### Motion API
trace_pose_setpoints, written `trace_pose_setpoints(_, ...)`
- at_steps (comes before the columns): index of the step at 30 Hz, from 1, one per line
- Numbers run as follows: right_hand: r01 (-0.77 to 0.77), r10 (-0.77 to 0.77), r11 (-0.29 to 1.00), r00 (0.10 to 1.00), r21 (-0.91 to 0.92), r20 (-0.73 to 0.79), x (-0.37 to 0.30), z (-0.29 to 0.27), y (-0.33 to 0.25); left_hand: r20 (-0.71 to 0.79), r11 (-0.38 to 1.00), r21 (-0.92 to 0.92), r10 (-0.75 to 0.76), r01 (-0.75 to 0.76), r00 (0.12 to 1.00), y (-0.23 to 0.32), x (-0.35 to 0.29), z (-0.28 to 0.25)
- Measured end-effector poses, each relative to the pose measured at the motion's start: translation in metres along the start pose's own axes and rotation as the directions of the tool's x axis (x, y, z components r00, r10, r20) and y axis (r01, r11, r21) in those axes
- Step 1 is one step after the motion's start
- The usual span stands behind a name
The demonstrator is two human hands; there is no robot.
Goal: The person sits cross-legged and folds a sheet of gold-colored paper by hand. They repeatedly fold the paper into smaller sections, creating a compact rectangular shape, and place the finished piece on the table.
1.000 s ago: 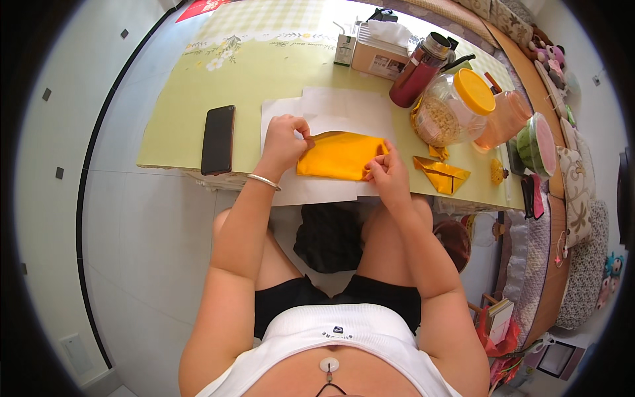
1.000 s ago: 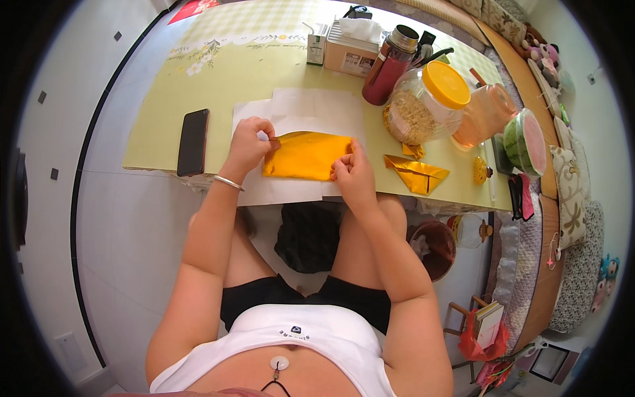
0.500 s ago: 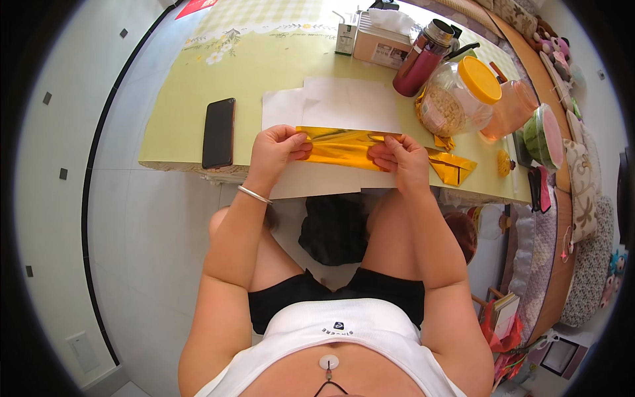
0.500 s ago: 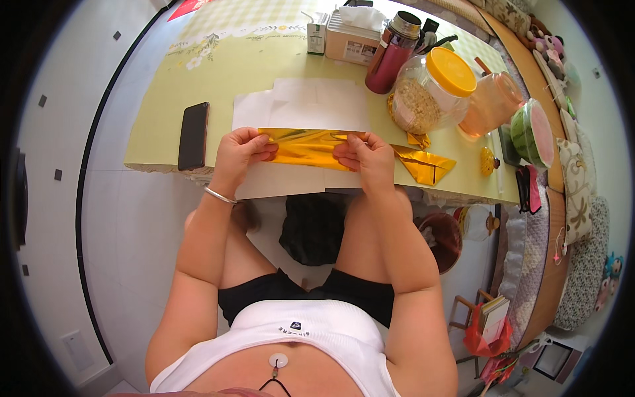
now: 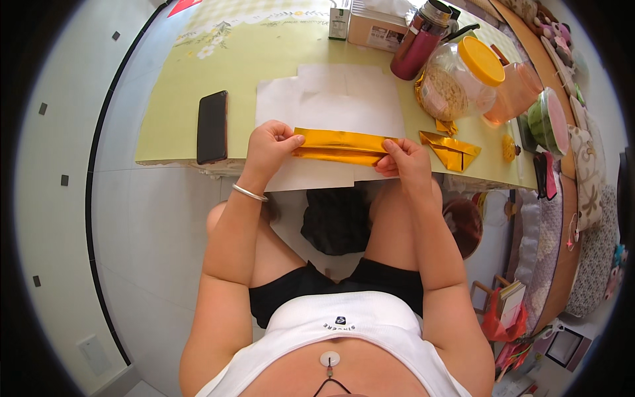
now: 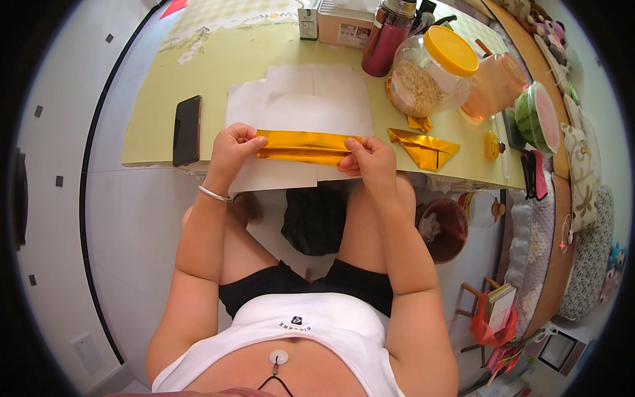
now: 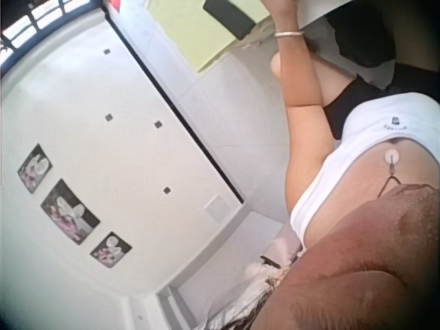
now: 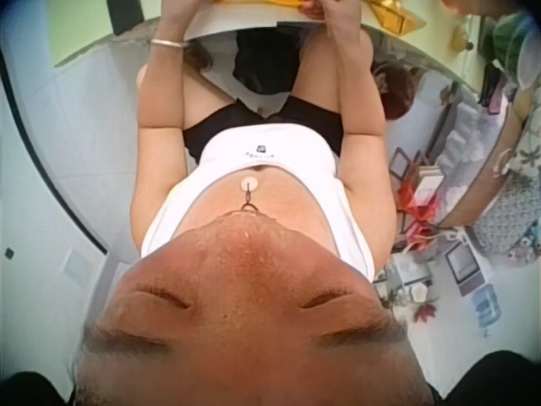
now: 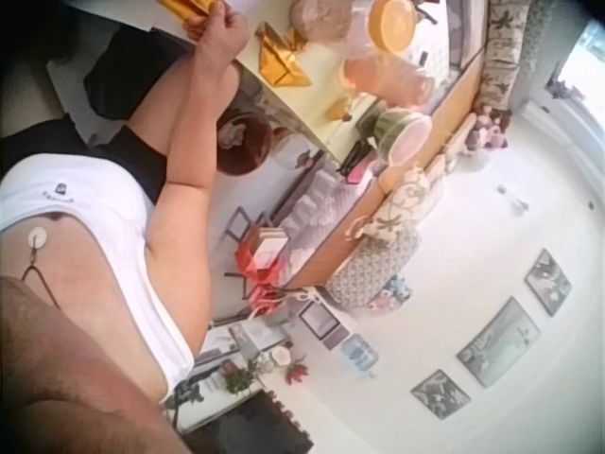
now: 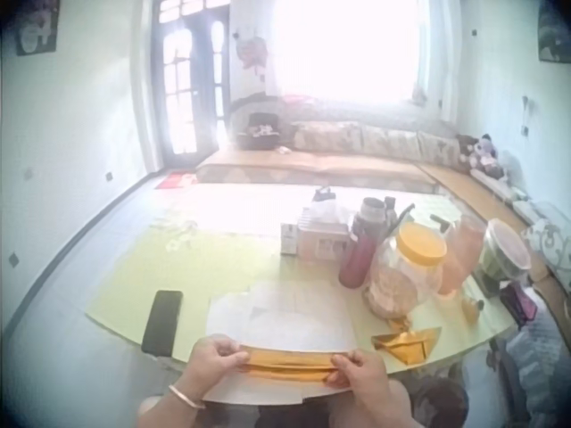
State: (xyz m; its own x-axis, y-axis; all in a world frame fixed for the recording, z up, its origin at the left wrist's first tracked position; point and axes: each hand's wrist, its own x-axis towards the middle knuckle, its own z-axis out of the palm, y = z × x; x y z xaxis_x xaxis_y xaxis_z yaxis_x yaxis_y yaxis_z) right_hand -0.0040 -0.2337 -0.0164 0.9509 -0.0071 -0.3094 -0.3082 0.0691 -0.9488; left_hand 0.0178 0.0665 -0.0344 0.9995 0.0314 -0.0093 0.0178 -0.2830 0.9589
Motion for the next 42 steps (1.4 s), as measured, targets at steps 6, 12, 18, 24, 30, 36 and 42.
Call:
trace_pose_setpoints(6,0.014,-0.014,0.998,1.0,-0.055,-0.003,0.001,0.0,0.0,-0.043,0.956,0.272,0.122,-0.106,0.992,0.003,-0.003,0.004)
trace_pose_setpoints(12,0.124,-0.127,0.991,0.988,-0.043,-0.083,0.021,0.018,-0.017,-0.075,0.965,-0.252,-0.098,0.076,0.992,0.026,-0.005,0.009)
trace_pose_setpoints(18,0.101,-0.103,0.993,0.994,-0.054,-0.038,0.021,0.007,-0.009,-0.002,0.922,-0.352,-0.171,0.159,0.985,0.028,-0.016,0.013)
trace_pose_setpoints(24,0.095,-0.101,0.985,0.994,-0.147,-0.037,0.019,0.006,-0.013,0.032,0.942,-0.291,-0.163,0.165,0.986,0.017,-0.021,0.008)
trace_pose_setpoints(30,0.221,-0.229,0.97,0.971,-0.101,-0.066,0.027,0.013,-0.016,-0.075,0.934,-0.352,-0.095,0.063,0.993,0.018,-0.01,0.013)
trace_pose_setpoints(36,0.303,-0.324,0.917,0.945,-0.26,-0.039,0.023,0.009,0.001,-0.105,0.983,-0.18,-0.048,0.028,0.993,0.012,-0.018,0.005)
trace_pose_setpoints(42,0.319,-0.369,0.861,0.928,-0.395,-0.055,0.019,0.009,0.008,-0.107,0.973,0.216,0.101,-0.076,0.989,0.008,-0.023,0.003)
